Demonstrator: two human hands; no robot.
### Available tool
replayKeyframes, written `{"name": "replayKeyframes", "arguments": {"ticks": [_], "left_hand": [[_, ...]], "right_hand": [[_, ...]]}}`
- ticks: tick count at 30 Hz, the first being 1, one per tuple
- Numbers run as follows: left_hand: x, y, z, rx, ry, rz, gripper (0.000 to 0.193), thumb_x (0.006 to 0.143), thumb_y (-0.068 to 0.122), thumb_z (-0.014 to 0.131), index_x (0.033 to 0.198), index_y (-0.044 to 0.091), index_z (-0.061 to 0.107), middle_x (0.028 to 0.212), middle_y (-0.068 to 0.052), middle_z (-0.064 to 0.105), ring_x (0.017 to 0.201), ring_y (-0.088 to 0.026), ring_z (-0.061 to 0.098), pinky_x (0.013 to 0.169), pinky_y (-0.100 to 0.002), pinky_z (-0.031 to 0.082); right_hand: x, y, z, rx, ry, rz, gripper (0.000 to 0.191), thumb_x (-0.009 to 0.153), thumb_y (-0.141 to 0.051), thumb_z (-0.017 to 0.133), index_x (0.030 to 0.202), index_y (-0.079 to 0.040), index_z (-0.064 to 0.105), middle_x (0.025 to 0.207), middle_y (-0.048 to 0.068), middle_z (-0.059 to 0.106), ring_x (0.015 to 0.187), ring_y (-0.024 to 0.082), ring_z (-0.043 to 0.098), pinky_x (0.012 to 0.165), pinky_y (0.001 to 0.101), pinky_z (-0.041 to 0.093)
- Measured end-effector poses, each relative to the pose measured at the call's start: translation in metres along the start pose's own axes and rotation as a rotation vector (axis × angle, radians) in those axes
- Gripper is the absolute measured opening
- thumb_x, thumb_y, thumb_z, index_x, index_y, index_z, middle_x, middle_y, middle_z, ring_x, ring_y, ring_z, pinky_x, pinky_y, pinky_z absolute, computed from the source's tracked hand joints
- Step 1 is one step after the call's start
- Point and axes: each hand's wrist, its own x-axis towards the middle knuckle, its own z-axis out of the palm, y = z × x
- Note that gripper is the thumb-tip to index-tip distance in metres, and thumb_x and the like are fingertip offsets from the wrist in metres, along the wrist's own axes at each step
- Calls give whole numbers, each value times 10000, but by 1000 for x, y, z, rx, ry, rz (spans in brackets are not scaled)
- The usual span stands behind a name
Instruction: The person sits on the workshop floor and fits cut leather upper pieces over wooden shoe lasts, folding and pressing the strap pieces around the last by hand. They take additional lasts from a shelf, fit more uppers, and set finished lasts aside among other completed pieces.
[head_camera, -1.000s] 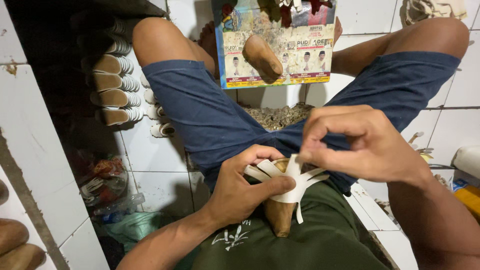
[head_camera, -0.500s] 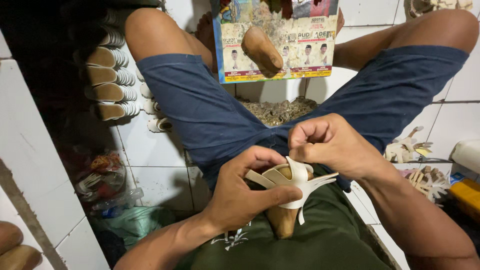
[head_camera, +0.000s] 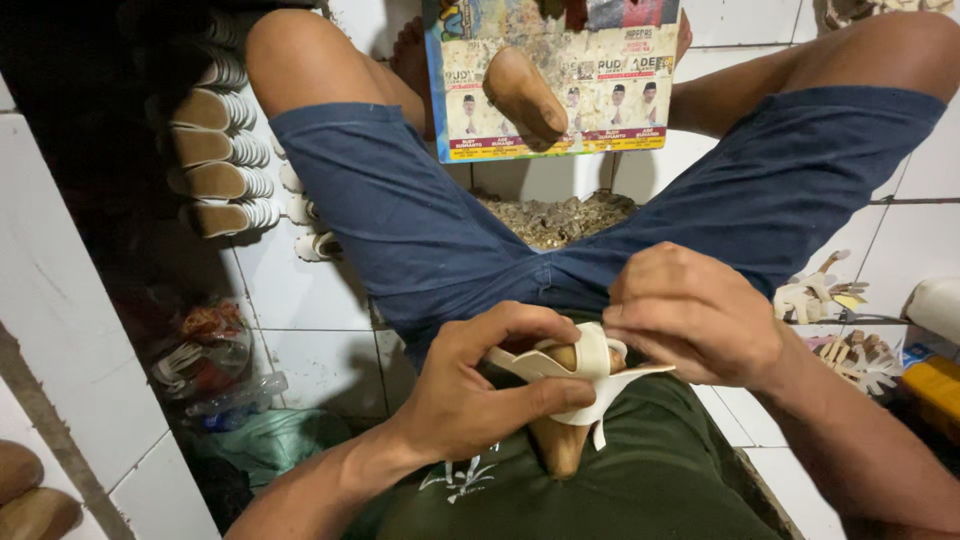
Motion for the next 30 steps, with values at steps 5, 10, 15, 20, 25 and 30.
{"name": "replayKeyframes", "arguments": {"ticks": [5, 10, 15, 20, 25, 30], "left_hand": [[0, 0, 0, 60, -11, -16, 374, 855, 177, 870, 1165, 47, 704, 1014, -33, 754, 924, -73, 681, 823, -237, 554], [-4, -1, 0, 113, 25, 62, 373, 845, 153, 883, 1166, 51, 724, 1003, -59, 740, 855, -111, 672, 753, -260, 524], [-8, -3, -1, 147, 50, 255, 434, 823, 110, 930, 1192, 44, 712, 1054, -62, 781, 874, -151, 686, 801, -295, 541], [-13, 0, -7, 168, -45, 361, 395, 859, 116, 937, 1168, 80, 694, 1144, -64, 743, 950, -157, 723, 843, -274, 554], [-9, 5, -14, 224, -149, 243, 394, 844, 171, 932, 1149, 100, 692, 1087, -11, 730, 913, -149, 683, 841, -276, 547], [-4, 10, -11, 257, -106, 128, 402, 817, 191, 900, 1129, 103, 662, 1040, 3, 709, 954, -131, 673, 840, -272, 543]], "right_hand": [[9, 6, -7, 66, -41, -138, 253, 897, -102, 735, 1094, 44, 672, 1021, 132, 666, 933, 289, 703, 824, 429, 597], [9, 3, 0, 234, -10, -11, 164, 906, -43, 726, 1053, 26, 703, 1022, 136, 685, 938, 284, 712, 818, 420, 597], [-6, -11, 11, 594, 51, 197, 184, 961, -3, 676, 1131, 50, 723, 1042, 160, 712, 913, 280, 731, 826, 430, 598], [-24, -26, 30, 675, 142, 195, 278, 913, -137, 811, 1121, 24, 719, 1001, 118, 700, 892, 260, 709, 811, 427, 594], [-39, -27, 43, 682, 123, 302, 280, 926, -254, 816, 1055, -20, 733, 965, 70, 647, 866, 215, 630, 798, 389, 546], [-53, -11, 45, 886, -6, 489, 420, 898, -363, 820, 1028, 22, 715, 952, 127, 680, 867, 269, 646, 794, 421, 545]]}}
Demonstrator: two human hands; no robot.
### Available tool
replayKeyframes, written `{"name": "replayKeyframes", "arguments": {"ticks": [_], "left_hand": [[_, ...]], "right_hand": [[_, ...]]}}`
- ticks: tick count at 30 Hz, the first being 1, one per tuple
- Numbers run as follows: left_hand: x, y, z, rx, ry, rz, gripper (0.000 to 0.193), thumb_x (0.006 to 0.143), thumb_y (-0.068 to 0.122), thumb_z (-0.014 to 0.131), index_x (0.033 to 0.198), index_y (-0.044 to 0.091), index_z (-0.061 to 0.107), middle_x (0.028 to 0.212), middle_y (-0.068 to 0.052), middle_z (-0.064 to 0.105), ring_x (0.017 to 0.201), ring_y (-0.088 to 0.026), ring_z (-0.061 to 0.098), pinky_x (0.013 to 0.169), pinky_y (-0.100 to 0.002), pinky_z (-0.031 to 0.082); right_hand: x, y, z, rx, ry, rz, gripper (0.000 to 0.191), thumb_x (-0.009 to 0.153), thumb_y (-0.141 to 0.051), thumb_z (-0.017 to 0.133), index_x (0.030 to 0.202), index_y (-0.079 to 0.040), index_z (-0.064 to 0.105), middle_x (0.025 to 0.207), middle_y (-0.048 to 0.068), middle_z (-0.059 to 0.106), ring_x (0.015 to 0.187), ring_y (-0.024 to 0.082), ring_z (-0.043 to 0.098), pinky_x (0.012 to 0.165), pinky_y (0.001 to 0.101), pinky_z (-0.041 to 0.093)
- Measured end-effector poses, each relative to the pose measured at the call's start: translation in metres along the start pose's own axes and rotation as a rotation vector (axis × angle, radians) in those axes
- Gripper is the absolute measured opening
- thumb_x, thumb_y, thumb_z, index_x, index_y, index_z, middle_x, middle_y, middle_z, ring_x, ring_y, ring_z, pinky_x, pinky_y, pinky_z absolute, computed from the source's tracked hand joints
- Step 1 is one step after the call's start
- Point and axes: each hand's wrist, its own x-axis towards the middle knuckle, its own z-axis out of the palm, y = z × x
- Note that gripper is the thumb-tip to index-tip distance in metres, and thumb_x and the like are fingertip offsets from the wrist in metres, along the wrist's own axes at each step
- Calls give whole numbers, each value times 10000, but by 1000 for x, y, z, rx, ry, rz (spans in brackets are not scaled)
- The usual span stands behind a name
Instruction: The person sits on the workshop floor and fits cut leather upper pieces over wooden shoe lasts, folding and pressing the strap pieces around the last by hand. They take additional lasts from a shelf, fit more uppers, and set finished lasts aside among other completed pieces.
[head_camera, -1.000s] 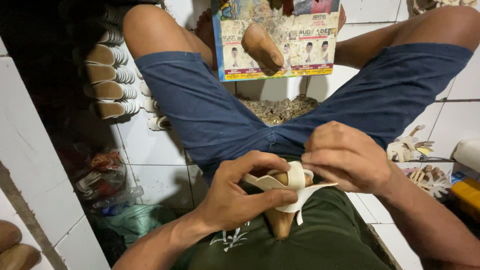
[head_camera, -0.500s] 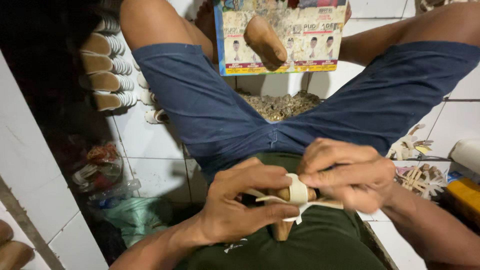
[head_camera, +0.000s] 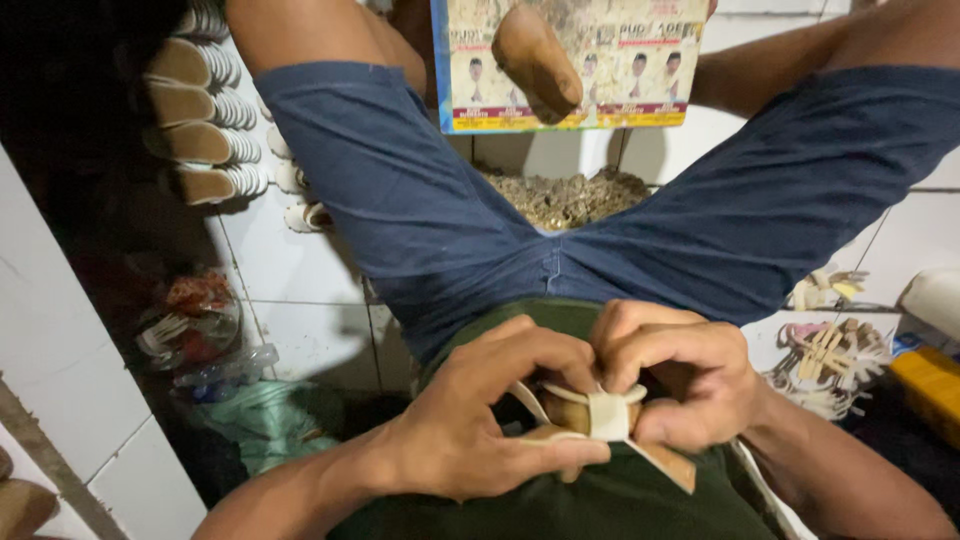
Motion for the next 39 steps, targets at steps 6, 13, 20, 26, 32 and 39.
{"name": "replayKeyframes", "arguments": {"ticks": [6, 13, 20, 26, 32, 39], "left_hand": [[-3, -12, 1, -247, 135, -199, 492, 854, 170, 841, 1295, 56, 652, 1078, -6, 682, 1006, -71, 619, 901, -251, 527], [-9, -40, 11, -662, 347, -356, 450, 855, 76, 817, 1260, -42, 660, 1078, -73, 724, 968, -120, 677, 862, -280, 551], [-15, -44, 12, -685, 383, -328, 454, 864, 43, 800, 1278, -59, 642, 1115, -107, 733, 1009, -146, 694, 902, -291, 554], [-16, -43, 15, -649, 405, -322, 470, 858, 48, 811, 1279, -75, 642, 1120, -127, 743, 991, -156, 703, 883, -300, 563], [-16, -40, 19, -608, 341, -322, 452, 863, 75, 811, 1268, -72, 674, 1089, -105, 756, 980, -139, 700, 893, -284, 563], [-13, -18, 8, -264, 95, -33, 377, 873, 66, 817, 1225, -41, 739, 1039, -101, 785, 920, -147, 683, 880, -307, 553]], "right_hand": [[0, 12, 3, 575, 359, 182, 796, 893, -553, 788, 1363, 65, 612, 1138, 211, 637, 1071, 270, 615, 991, 400, 495], [6, 12, 1, 304, 353, 273, 364, 911, -161, 805, 1170, 78, 710, 1083, 140, 677, 967, 185, 639, 861, 311, 506], [21, 3, -1, 156, 408, 406, 95, 902, 7, 721, 965, 61, 768, 945, 112, 730, 828, 144, 689, 737, 266, 557], [14, 0, 2, 64, 408, 347, 72, 923, 9, 690, 925, 58, 743, 914, 100, 727, 810, 138, 681, 734, 266, 565], [11, 5, 13, 179, 246, 316, 66, 1059, -68, 551, 1033, -26, 595, 1030, 70, 584, 929, 130, 532, 845, 274, 473], [42, 7, 15, 1153, -164, 184, 836, 864, 38, 743, 1539, -204, 312, 1486, 85, 440, 1395, 232, 428, 1166, 378, 326]]}}
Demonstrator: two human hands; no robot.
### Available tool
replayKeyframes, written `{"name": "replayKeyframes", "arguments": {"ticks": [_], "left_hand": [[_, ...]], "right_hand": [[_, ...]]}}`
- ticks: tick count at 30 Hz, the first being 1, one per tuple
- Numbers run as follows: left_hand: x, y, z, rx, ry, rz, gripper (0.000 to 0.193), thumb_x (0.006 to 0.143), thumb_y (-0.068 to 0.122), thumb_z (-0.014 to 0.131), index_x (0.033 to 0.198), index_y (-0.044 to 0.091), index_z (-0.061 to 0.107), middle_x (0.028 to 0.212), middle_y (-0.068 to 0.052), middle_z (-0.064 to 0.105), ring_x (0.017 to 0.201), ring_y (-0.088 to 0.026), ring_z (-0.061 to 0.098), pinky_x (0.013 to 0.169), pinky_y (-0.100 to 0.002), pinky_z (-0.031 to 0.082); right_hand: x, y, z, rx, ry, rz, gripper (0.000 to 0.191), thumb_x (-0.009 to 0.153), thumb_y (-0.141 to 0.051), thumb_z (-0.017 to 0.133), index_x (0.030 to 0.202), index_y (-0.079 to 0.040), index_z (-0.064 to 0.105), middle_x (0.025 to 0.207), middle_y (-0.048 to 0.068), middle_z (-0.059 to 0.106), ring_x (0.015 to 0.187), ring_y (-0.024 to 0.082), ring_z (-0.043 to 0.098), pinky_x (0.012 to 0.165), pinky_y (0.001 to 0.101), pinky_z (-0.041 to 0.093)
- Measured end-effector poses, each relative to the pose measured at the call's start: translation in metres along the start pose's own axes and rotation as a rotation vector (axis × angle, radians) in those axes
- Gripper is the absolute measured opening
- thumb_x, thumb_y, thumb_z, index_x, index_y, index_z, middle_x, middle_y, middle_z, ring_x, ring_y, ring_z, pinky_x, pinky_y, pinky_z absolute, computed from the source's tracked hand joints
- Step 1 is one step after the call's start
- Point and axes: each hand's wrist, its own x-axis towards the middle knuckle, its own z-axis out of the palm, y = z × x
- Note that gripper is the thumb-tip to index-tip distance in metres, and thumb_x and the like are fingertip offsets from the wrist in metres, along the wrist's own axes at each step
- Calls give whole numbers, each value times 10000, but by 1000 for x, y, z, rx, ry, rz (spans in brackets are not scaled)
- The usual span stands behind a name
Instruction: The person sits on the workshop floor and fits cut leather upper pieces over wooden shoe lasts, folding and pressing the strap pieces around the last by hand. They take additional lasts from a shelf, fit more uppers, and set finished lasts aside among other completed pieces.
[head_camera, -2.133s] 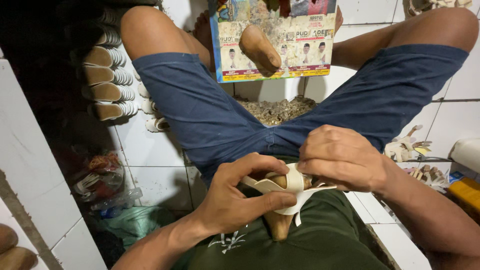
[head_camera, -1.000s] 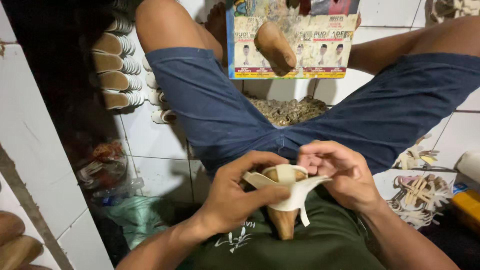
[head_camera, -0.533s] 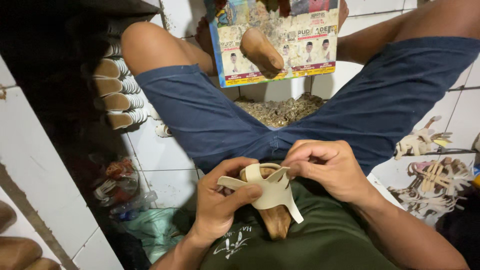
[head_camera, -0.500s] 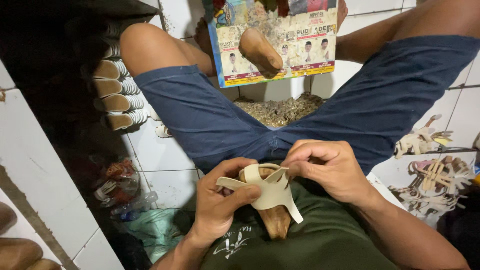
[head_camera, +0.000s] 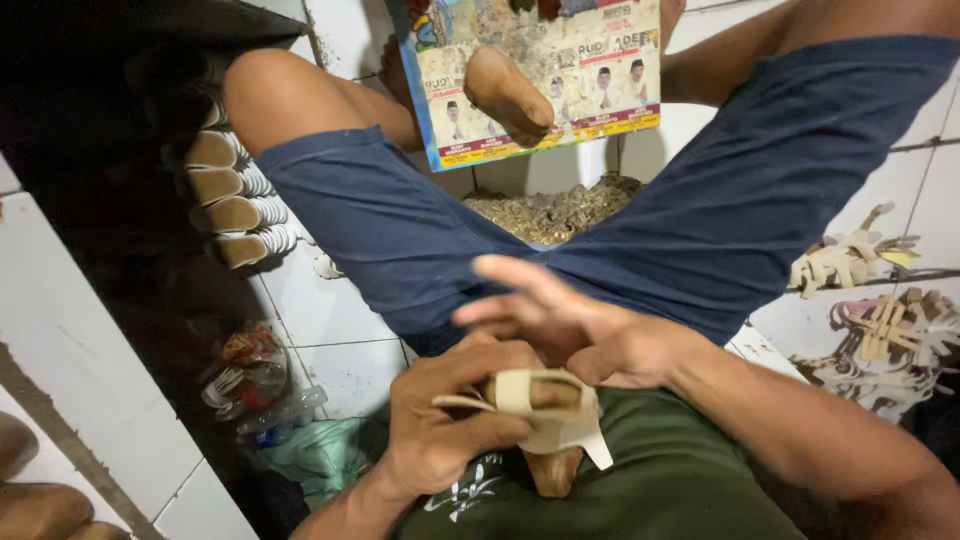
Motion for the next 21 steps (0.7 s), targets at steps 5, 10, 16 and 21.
{"name": "replayKeyframes", "arguments": {"ticks": [5, 10, 16, 21], "left_hand": [[1, 5, 3, 147, 27, 102, 429, 846, 80, 852, 1233, -22, 698, 1084, -82, 774, 954, -156, 712, 911, -303, 553], [4, 0, 10, -213, 214, -283, 415, 855, 73, 815, 1239, -40, 707, 1051, -45, 756, 933, -89, 680, 845, -258, 559], [12, -3, 11, -308, 185, -284, 417, 888, 67, 805, 1275, -46, 695, 1068, -51, 746, 953, -91, 679, 863, -253, 557], [13, -3, 8, -267, 156, -317, 425, 882, 102, 805, 1273, -20, 694, 1063, -34, 750, 949, -84, 685, 850, -242, 564]], "right_hand": [[14, -20, 4, -220, 75, 320, 1099, 691, 68, 737, 1641, -151, 230, 1595, 174, 428, 1476, 259, 440, 1233, 391, 307], [-20, -48, 34, -999, 422, -155, 367, 946, -177, 760, 1252, 24, 736, 1173, 126, 685, 1101, 188, 653, 989, 324, 518], [-29, -51, 48, -1353, 535, -146, 89, 903, -40, 721, 959, 26, 743, 933, 70, 746, 819, 130, 686, 700, 251, 538], [-20, -46, 34, -1050, 646, -8, 100, 940, -54, 696, 907, 34, 730, 855, 61, 705, 738, 96, 635, 636, 251, 521]]}}
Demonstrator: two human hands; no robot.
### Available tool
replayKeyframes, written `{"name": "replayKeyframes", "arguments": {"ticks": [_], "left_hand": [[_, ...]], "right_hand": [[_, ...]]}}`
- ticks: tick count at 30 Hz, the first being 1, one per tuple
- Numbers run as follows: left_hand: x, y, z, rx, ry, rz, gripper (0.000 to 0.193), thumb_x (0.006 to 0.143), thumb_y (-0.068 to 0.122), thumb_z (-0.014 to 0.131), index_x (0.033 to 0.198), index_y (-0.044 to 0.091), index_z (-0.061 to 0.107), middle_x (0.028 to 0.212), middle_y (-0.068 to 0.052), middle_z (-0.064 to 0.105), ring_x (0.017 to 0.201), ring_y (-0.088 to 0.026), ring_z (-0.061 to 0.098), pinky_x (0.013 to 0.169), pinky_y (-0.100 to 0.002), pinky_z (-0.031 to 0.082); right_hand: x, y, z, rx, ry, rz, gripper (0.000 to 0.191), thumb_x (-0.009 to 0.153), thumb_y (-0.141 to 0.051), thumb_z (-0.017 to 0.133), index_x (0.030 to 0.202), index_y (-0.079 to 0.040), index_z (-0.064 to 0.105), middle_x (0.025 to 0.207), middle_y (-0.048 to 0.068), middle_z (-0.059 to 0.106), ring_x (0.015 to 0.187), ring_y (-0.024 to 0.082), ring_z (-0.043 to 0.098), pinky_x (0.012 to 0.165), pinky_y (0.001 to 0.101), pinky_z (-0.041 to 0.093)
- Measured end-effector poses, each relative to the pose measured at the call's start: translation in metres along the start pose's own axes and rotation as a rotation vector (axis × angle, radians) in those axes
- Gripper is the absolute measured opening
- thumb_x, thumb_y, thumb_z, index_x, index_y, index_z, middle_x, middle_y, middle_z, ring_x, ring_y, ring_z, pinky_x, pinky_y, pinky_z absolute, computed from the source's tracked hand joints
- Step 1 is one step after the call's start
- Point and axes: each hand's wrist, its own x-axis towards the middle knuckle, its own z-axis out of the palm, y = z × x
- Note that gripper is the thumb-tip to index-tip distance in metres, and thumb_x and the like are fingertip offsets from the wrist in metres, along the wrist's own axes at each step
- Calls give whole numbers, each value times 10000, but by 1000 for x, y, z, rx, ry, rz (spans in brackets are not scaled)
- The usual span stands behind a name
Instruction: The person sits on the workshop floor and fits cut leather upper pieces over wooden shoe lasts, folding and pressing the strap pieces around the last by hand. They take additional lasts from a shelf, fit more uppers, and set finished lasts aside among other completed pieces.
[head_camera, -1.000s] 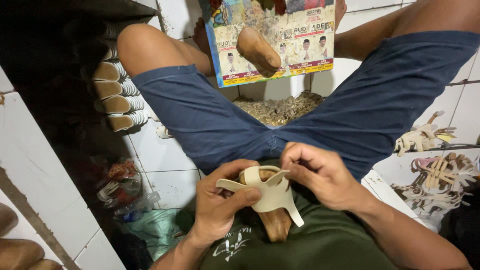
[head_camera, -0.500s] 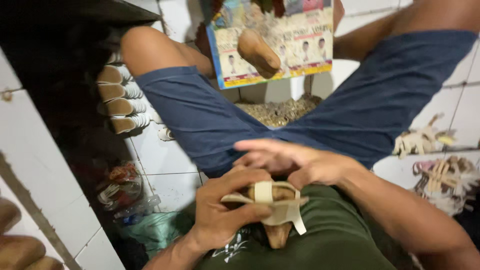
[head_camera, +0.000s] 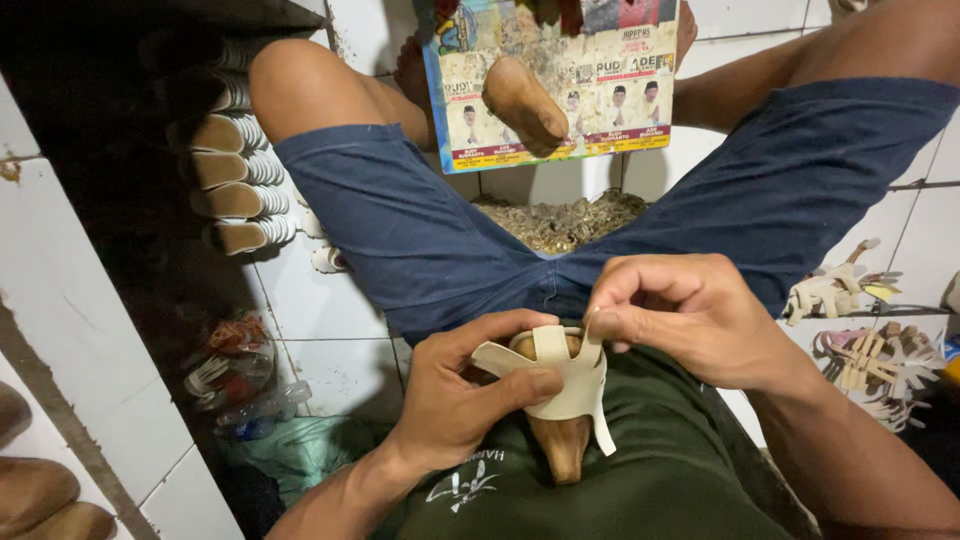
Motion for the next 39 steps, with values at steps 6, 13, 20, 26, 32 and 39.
{"name": "replayKeyframes", "arguments": {"ticks": [6, 13, 20, 26, 32, 39], "left_hand": [[-1, 6, 0, 241, -15, 159, 404, 889, 93, 834, 1263, -9, 721, 1054, -58, 721, 942, -80, 635, 824, -255, 519], [0, 24, 4, 523, -196, 396, 438, 846, 96, 861, 1253, 38, 709, 1101, -59, 768, 930, -152, 678, 855, -299, 552], [-2, 26, 13, 465, -169, 226, 699, 786, 131, 903, 1394, 78, 563, 1107, -26, 737, 969, -112, 689, 901, -306, 577], [16, 14, 15, 128, -1, 87, 670, 751, 100, 946, 1262, 46, 515, 1036, -23, 604, 903, -94, 608, 784, -271, 533], [0, 2, 0, 15, -125, 144, 356, 840, 93, 825, 1111, 13, 609, 1074, -12, 643, 1020, -80, 635, 920, -257, 537], [8, -24, -20, -100, -273, 142, 163, 1138, 116, 640, 1218, -26, 650, 1063, -101, 608, 972, -138, 579, 943, -314, 527]], "right_hand": [[-4, 12, 2, 1, -132, 153, 131, 1025, -115, 617, 973, 2, 647, 845, -16, 570, 775, 50, 498, 661, 224, 439], [-2, 12, 0, 238, -375, 102, 601, 924, -50, 676, 1473, -54, 431, 1322, 80, 520, 1217, 153, 505, 1052, 317, 445], [0, 16, 3, 575, -424, 151, 1033, 851, 4, 745, 1682, -130, 146, 1360, 124, 511, 1263, 222, 506, 1095, 342, 402], [-40, 4, 20, 83, 119, -182, 1001, 829, 34, 774, 1674, -47, 243, 1109, 118, 615, 1017, 171, 592, 925, 318, 478], [-40, 8, 28, 105, 155, -210, 1067, 783, 46, 836, 1676, -38, 257, 1081, 124, 603, 954, 175, 619, 825, 306, 532], [-27, 20, 33, 238, 57, -315, 1108, 793, -35, 906, 1710, -49, 285, 1018, 120, 623, 994, 232, 638, 858, 347, 527]]}}
